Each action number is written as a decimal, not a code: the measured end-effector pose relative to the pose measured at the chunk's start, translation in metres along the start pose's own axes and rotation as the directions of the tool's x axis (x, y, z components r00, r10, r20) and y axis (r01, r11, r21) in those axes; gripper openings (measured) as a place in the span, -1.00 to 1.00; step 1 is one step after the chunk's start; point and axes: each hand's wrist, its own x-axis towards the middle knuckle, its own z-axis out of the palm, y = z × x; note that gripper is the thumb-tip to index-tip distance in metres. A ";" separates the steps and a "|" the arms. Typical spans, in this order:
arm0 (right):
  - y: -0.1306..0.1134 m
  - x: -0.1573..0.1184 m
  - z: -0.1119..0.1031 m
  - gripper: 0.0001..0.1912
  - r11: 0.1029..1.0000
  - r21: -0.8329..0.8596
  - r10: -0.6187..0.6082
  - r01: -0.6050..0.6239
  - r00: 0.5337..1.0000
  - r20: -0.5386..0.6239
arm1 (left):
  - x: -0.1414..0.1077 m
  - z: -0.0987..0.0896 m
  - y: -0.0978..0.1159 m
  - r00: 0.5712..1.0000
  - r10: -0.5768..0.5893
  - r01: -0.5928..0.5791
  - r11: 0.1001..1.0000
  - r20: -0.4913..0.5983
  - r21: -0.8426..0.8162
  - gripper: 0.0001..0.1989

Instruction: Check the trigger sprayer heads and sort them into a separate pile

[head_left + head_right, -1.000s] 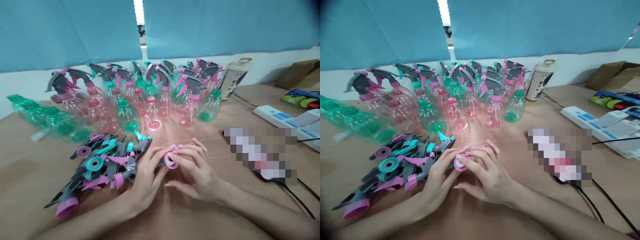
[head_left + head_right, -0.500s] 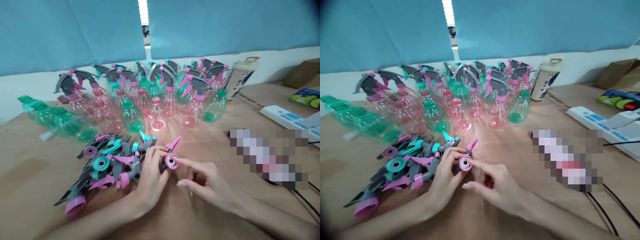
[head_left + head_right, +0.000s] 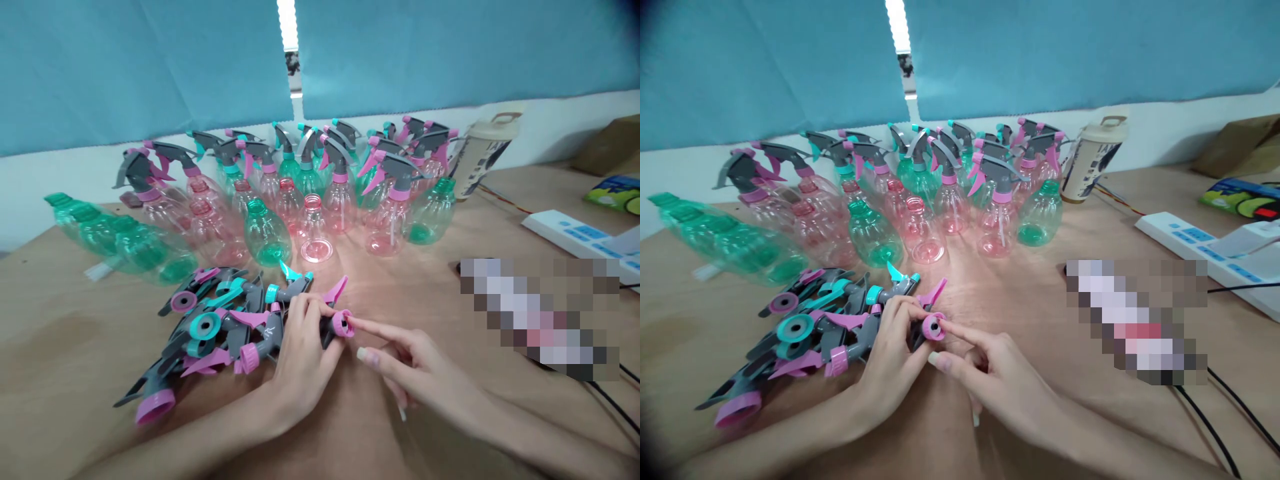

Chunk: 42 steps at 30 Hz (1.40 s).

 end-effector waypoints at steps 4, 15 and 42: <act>0.000 0.001 -0.001 -0.30 0.989 0.115 0.081 -0.090 0.993 0.083 | -0.001 -0.001 0.001 1.000 0.022 -0.022 0.999 0.001 0.037 -0.78; -0.005 0.005 -0.017 -0.34 0.967 0.229 0.061 -0.108 0.977 0.205 | 0.000 -0.002 0.001 0.997 0.076 -0.076 0.995 0.002 0.061 -0.85; -0.014 -0.005 -0.018 -0.61 0.693 0.683 0.074 -0.233 0.964 0.255 | 0.000 -0.004 0.001 0.993 0.109 -0.105 0.991 -0.046 0.082 -0.84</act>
